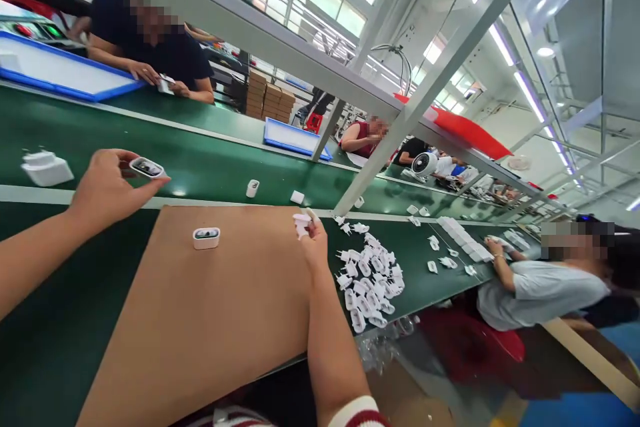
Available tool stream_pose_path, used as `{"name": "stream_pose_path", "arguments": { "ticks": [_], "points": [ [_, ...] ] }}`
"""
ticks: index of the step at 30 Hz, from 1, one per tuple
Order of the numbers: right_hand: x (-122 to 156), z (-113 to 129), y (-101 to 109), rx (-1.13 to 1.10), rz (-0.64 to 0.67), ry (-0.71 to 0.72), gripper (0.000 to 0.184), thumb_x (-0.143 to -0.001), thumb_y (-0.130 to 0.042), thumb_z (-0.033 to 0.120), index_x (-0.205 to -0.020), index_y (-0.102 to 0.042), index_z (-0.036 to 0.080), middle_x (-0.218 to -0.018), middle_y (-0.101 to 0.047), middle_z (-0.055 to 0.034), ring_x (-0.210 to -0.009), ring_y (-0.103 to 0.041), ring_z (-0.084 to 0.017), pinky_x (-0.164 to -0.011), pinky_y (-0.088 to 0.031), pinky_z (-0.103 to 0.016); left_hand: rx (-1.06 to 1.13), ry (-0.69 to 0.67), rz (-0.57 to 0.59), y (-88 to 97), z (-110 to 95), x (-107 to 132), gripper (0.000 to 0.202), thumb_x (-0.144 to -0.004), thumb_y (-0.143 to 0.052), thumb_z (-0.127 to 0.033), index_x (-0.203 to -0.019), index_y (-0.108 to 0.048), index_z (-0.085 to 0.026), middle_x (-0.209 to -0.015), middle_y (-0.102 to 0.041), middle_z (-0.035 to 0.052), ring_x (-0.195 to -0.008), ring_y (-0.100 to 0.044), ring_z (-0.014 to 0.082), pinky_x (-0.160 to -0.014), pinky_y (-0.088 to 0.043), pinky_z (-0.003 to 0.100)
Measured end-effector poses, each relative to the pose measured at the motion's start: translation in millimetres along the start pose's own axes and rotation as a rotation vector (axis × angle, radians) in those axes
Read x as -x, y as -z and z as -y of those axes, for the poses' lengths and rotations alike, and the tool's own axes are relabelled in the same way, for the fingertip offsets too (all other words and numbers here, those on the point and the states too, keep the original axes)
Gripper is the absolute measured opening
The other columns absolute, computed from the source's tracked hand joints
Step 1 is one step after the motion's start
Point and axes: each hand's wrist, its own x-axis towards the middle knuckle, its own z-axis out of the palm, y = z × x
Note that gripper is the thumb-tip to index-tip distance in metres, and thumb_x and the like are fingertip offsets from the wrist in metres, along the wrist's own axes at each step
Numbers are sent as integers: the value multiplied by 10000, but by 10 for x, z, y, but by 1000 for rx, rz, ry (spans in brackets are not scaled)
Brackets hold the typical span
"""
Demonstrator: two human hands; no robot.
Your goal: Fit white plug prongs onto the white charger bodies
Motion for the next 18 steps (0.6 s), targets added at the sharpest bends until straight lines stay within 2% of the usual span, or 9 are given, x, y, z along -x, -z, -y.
{"name": "stream_pose_path", "arguments": {
  "ticks": [1,3,6,8,10,13,16,18],
  "points": [
    [24,7,-52,-180,81,3,516,-856,-597,241,-1359,-486,210,-1225,-733,-94,-946,-731,-175,-835,-573,-306,65,-12,-8,-10,-118,188,652,-799,-740,-547,-1269,-485,-175,-1241,-595,51,-992,-610,163,-878,-529,286],
    [100,32,-128,-378,210,-7,526,-835,-657,270,-1338,-508,231,-1219,-733,-84,-904,-742,-177,-816,-582,-319,199,-56,122,-61,-349,632,650,-744,-774,-604,-1218,-531,-232,-1186,-640,19,-970,-627,176,-800,-505,259],
    [230,107,-161,-319,303,5,430,-838,-671,300,-1262,-636,239,-1160,-734,-55,-922,-714,-165,-773,-560,-274,352,-80,456,-242,-607,1252,684,-660,-811,-701,-1076,-510,-249,-1044,-683,9,-895,-629,210,-753,-494,297],
    [302,166,-154,-220,318,35,372,-858,-639,310,-1218,-690,236,-1148,-720,-51,-962,-684,-163,-762,-550,-256,377,-97,586,-400,-690,1499,630,-690,-792,-696,-999,-477,-246,-928,-670,0,-801,-605,204,-705,-473,309],
    [361,209,-141,-85,326,79,347,-878,-601,296,-1202,-704,223,-1151,-697,-61,-958,-666,-165,-757,-553,-265,340,-90,612,-540,-711,1602,565,-731,-763,-671,-939,-463,-240,-844,-642,-7,-721,-567,193,-653,-437,312],
    [420,197,-129,273,341,209,312,-841,-598,178,-1130,-714,188,-1061,-676,-63,-962,-637,-187,-827,-551,-312,293,-90,579,-663,-673,1609,532,-735,-756,-651,-898,-480,-226,-835,-636,7,-714,-566,200,-631,-413,320],
    [432,82,-139,580,401,270,289,-767,-613,67,-1010,-727,173,-966,-645,-54,-977,-606,-207,-890,-531,-347,355,-113,586,-687,-600,1600,622,-647,-830,-649,-993,-555,-211,-973,-664,40,-830,-617,235,-702,-477,336],
    [428,-1,-171,585,443,247,300,-777,-595,45,-1000,-739,183,-956,-624,-47,-929,-608,-191,-858,-536,-330,457,-128,631,-678,-554,1610,637,-670,-825,-636,-1090,-606,-210,-1081,-675,55,-934,-638,250,-796,-517,343]
  ]
}}
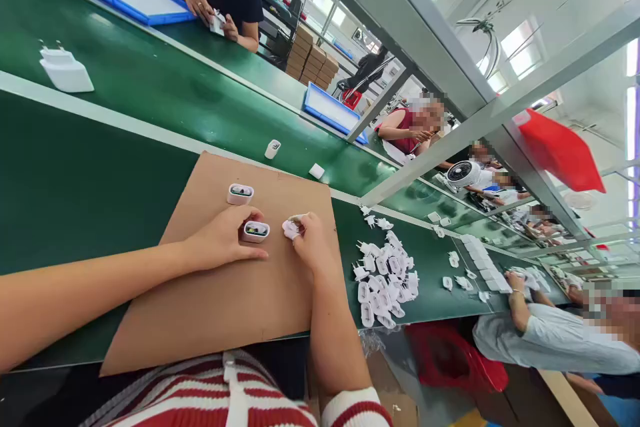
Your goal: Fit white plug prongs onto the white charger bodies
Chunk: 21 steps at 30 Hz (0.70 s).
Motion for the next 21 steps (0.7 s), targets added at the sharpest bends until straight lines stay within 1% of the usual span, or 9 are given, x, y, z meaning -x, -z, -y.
{"name": "stream_pose_path", "arguments": {
  "ticks": [1,3,5,6,9,11,15,19,21],
  "points": [
    [-6,-7,-35,-49,-11,1,303,-800,-590,54,-1020,-746,193,-963,-619,-43,-901,-612,-178,-834,-540,-315,43,-14,23,7,14,12,588,-720,-794,-627,-1103,-631,-212,-1097,-681,55,-964,-642,251,-830,-524,343],
    [-7,36,-98,-167,-86,31,283,-861,-604,111,-1076,-752,219,-981,-624,-37,-882,-625,-165,-808,-543,-297,89,-16,51,15,33,23,460,-814,-714,-605,-1046,-676,-209,-1043,-699,48,-944,-647,242,-828,-523,337],
    [15,143,-153,-246,-150,106,245,-907,-634,188,-1120,-744,235,-999,-642,-39,-904,-636,-166,-814,-545,-296,105,-2,52,14,45,14,431,-821,-707,-597,-989,-698,-200,-972,-707,45,-891,-647,238,-782,-517,333],
    [35,207,-179,-255,-152,162,240,-919,-643,209,-1138,-736,239,-1009,-652,-43,-926,-639,-172,-830,-546,-301,110,-1,47,11,50,5,437,-807,-720,-597,-980,-704,-196,-950,-708,44,-868,-646,236,-757,-512,330],
    [106,371,-238,-140,-96,333,282,-927,-619,173,-1186,-710,237,-1027,-656,-64,-987,-622,-200,-873,-536,-330,121,-27,33,-4,74,-21,436,-792,-729,-597,-939,-710,-187,-884,-702,43,-813,-638,228,-708,-498,321],
    [136,434,-256,2,-73,393,297,-908,-596,126,-1169,-709,215,-1013,-635,-79,-992,-594,-222,-861,-523,-349,125,-43,18,-17,100,-28,428,-787,-729,-596,-896,-706,-183,-833,-689,39,-778,-628,220,-684,-488,312],
    [132,513,-243,186,-25,395,246,-859,-581,60,-1025,-717,180,-952,-597,-79,-936,-554,-227,-791,-490,-330,150,-69,3,-45,149,-26,422,-785,-733,-591,-859,-694,-177,-802,-676,35,-762,-618,209,-679,-479,302],
    [74,611,-195,254,46,367,331,-803,-570,3,-1021,-719,203,-927,-583,-53,-910,-537,-212,-764,-465,-297,162,-89,20,-62,173,-27,422,-819,-716,-588,-829,-664,-169,-797,-670,29,-760,-614,199,-683,-468,295],
    [35,662,-171,286,87,347,351,-776,-561,-18,-986,-726,210,-898,-568,-43,-888,-533,-204,-736,-446,-286,161,-96,23,-65,179,-32,421,-828,-715,-584,-819,-654,-168,-791,-667,23,-750,-609,192,-668,-456,288]
  ]
}}
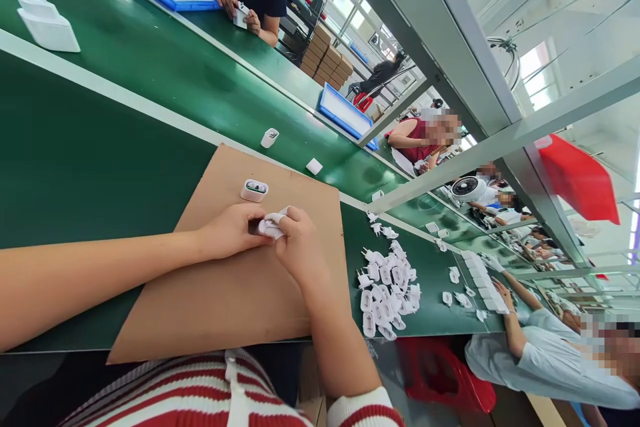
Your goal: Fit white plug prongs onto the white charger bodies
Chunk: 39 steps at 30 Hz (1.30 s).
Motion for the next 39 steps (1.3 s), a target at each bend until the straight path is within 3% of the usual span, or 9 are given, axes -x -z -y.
{"name": "stream_pose_path", "arguments": {
  "ticks": [5,10,14,18,21,24,29,34,39],
  "points": [
    [-91,21,30,44,49,-72,235,-723,-597,-11,-768,-687,202,-805,-505,-17,-768,-500,-172,-631,-361,-279,-7,-12,-2,4,-17,-7,420,-821,-718,-584,-807,-651,-169,-786,-676,13,-748,-608,185,-654,-449,270],
    [-59,-43,-91,-84,-43,-172,179,-704,-631,31,-683,-634,209,-760,-485,5,-701,-500,-147,-600,-370,-254,-73,63,-61,15,-98,-7,413,-771,-712,-590,-805,-678,-180,-809,-711,31,-780,-639,225,-684,-483,302],
    [14,-72,-254,-440,-196,-210,325,-774,-657,111,-1058,-725,253,-930,-650,-3,-873,-631,-169,-821,-519,-273,-106,60,-81,21,-115,-9,447,-761,-702,-606,-942,-732,-198,-975,-758,65,-899,-675,276,-794,-534,356],
    [-9,-239,-220,-842,-255,-286,717,-804,-759,344,-1469,-493,302,-1186,-724,-18,-1069,-673,-201,-950,-558,-347,-135,95,-76,31,-179,2,503,-762,-705,-636,-1069,-726,-238,-1071,-758,58,-972,-686,286,-854,-554,364],
    [-63,-634,42,-702,-409,-501,690,-889,-660,474,-1515,-441,286,-1419,-633,-74,-1241,-615,-223,-972,-552,-361,-176,88,-130,146,-359,25,522,-716,-724,-669,-1016,-736,-241,-1055,-753,69,-979,-683,294,-852,-558,363],
    [-62,-1151,344,-91,-394,-935,617,-941,-592,457,-1507,-492,231,-1493,-567,-126,-1374,-529,-249,-1128,-432,-389,-213,78,-269,486,-562,-18,566,-715,-738,-680,-1088,-736,-254,-1148,-735,56,-1029,-665,287,-861,-545,336],
    [51,-1701,439,109,-274,-1207,613,-934,-559,348,-1474,-515,61,-1575,-420,-295,-1532,-236,-487,-1178,-147,-715,-474,223,-531,1469,-398,-391,538,-802,-711,-577,-1189,-672,-205,-1156,-707,31,-939,-619,249,-780,-476,302],
    [148,-1772,254,156,-181,-1220,538,-948,-475,333,-1417,-576,89,-1538,-469,-287,-1471,-369,-494,-1086,-331,-687,-612,420,-656,2173,81,-729,313,-825,-677,-353,-1053,-656,-139,-1070,-706,101,-1029,-641,275,-786,-458,290],
    [285,-1924,158,199,-238,-1127,462,-907,-400,195,-1277,-669,132,-1428,-556,-263,-1266,-598,-426,-925,-500,-484,-633,552,-747,2286,265,-789,281,-807,-715,-341,-998,-644,-146,-1002,-684,105,-951,-641,250,-836,-499,369]
  ]
}}
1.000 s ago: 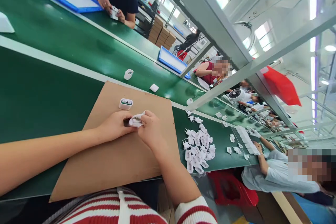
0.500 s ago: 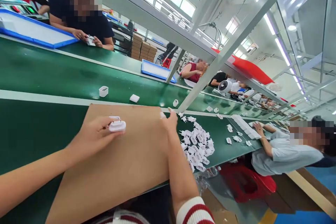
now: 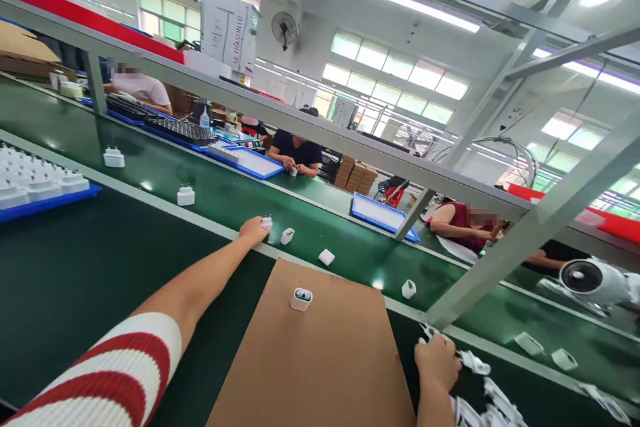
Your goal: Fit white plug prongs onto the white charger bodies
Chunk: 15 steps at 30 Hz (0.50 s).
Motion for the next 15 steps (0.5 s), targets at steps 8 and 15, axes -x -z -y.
{"name": "stream_pose_path", "arguments": {
  "ticks": [8,15],
  "points": [
    [-117,-201,-162,24,-130,78,382,-864,-467,228,-1134,-735,199,-1190,-680,-243,-1124,-675,-427,-877,-530,-511,-18,-174,-164,-235,-108,333,633,-779,-664,-367,-1364,-542,-159,-1497,-467,193,-1451,-345,387,-1202,-291,456],
    [140,-4,129,-274,9,74,465,-803,-438,104,-1177,-712,67,-1228,-608,-304,-1099,-681,-461,-942,-509,-568,-2,-149,40,-249,-236,273,325,-830,-667,-325,-1089,-676,-128,-1062,-703,158,-1046,-645,303,-941,-497,432]
  ]
}}
